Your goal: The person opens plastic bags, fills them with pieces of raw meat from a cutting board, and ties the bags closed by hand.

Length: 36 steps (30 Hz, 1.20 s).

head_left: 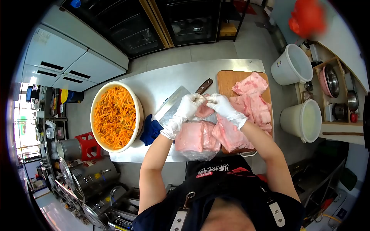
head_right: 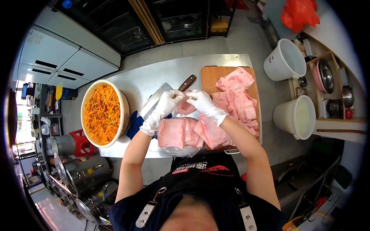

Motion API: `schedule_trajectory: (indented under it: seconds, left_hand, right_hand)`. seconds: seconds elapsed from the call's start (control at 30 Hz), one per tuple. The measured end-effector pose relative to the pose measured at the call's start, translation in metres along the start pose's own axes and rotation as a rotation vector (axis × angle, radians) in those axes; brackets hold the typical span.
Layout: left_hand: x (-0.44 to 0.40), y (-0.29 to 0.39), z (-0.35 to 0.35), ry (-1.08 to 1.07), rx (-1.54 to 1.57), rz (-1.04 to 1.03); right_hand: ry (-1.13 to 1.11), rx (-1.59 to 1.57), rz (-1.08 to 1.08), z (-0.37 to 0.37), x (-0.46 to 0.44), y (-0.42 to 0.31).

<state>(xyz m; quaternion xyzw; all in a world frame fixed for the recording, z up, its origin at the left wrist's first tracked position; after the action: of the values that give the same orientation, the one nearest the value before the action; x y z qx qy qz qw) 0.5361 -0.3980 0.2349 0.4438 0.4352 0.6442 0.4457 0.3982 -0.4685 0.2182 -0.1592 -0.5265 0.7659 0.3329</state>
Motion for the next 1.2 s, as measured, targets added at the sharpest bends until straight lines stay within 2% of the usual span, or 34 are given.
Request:
schedule_trajectory:
  seconds: [0.07,0.17,0.27,0.37,0.43,0.5,0.53,0.6,0.7,0.77,0.9,1.1,1.2]
  left_hand:
    - [0.002,-0.001,-0.003,0.024,-0.014,0.012]
    - [0.007,-0.001,-0.003,0.160,0.027,-0.036]
    - [0.019,0.012,0.000,0.271,0.054,-0.038]
    - [0.023,0.002,-0.009,0.383,0.492,-0.118]
    - [0.050,0.033,-0.008,0.423,0.647,-0.113]
    - [0.088,0.076,-0.009,0.483,0.725,-0.214]
    - [0.108,0.095,-0.008,0.556,0.596,-0.188]
    - [0.147,0.113,-0.017,0.761,0.662,-0.289]
    - [0.208,0.124,-0.043,1.046,0.692,-0.433]
    - [0.256,0.133,-0.069,1.230,0.701,-0.398]
    - [0.347,0.144,-0.127,1.499,0.764,-0.493]
    - [0.474,0.127,-0.225,1.921,0.737,-0.536]
    - [0.533,0.119,-0.283,2.073,0.725,-0.461]
  right_hand:
    - [0.001,0.058,0.081,-0.012,-0.005,0.002]
    - [-0.016,0.437,0.225,-0.013,-0.007,-0.010]
    - [0.014,0.291,0.414,-0.012,-0.015,-0.015]
    - [-0.067,0.161,0.531,0.000,-0.014,-0.051]
    - [-0.112,0.029,0.548,0.007,-0.006,-0.075]
    - [-0.170,-0.054,0.592,0.013,0.007,-0.097]
    - [-0.184,-0.105,0.619,0.017,0.017,-0.110]
    - [-0.222,-0.242,0.657,0.020,0.043,-0.143]
    - [-0.352,-0.318,0.667,0.012,0.084,-0.166]
    - [-0.457,-0.375,0.717,-0.005,0.114,-0.169]
    - [-0.771,-0.431,0.781,-0.045,0.192,-0.179]
    - [-1.317,-0.439,0.512,-0.099,0.328,-0.176]
    - [-1.548,-0.393,0.488,-0.120,0.401,-0.175]
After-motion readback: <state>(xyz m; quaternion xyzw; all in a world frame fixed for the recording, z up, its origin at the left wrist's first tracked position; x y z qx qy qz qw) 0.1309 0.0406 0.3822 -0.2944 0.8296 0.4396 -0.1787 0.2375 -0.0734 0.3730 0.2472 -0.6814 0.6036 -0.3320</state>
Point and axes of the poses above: each hand's wrist, its own x-axis away from the middle knuckle, its own z-axis out of the back of the hand, y = z × x, the point moved 5 cm from there along -x, towards the middle knuckle, and after that the axes turned 2 degrees about -z, right-handed, at the moved point
